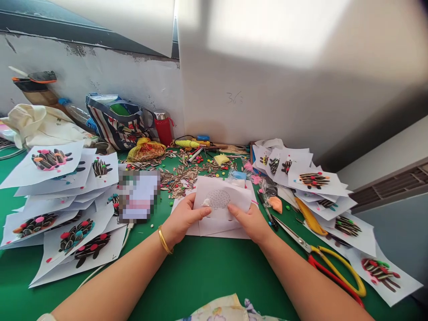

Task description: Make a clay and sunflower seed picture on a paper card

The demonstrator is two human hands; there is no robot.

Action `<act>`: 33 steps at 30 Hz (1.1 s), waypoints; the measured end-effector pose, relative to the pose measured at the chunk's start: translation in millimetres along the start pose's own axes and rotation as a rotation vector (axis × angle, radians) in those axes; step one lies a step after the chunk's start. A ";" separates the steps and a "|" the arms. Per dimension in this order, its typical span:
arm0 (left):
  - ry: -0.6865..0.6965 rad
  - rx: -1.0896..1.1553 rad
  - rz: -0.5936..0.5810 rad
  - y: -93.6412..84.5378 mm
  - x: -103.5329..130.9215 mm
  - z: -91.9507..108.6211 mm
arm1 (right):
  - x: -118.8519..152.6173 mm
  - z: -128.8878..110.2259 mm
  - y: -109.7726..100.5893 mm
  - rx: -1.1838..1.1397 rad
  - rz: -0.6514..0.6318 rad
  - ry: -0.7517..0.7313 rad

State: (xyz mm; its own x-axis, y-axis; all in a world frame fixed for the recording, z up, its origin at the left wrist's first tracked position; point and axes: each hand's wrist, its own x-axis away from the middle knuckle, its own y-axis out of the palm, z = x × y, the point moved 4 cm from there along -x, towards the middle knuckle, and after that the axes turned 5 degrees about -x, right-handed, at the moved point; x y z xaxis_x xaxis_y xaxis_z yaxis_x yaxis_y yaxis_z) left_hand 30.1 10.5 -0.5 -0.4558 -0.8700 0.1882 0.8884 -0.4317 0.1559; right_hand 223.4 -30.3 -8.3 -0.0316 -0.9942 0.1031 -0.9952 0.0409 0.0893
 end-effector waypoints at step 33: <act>-0.018 -0.065 0.036 -8.3 -5.4 -3.2 | -8.7 6.1 -1.9 0.067 0.084 0.027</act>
State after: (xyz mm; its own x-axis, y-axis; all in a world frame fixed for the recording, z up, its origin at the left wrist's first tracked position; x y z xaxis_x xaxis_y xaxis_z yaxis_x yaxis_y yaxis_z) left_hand 25.4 18.0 -5.9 -0.4239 -0.8810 0.2100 0.9056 -0.4154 0.0852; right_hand 224.9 -22.4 -15.4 -0.1140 -0.9844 0.1342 -0.9931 0.1167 0.0124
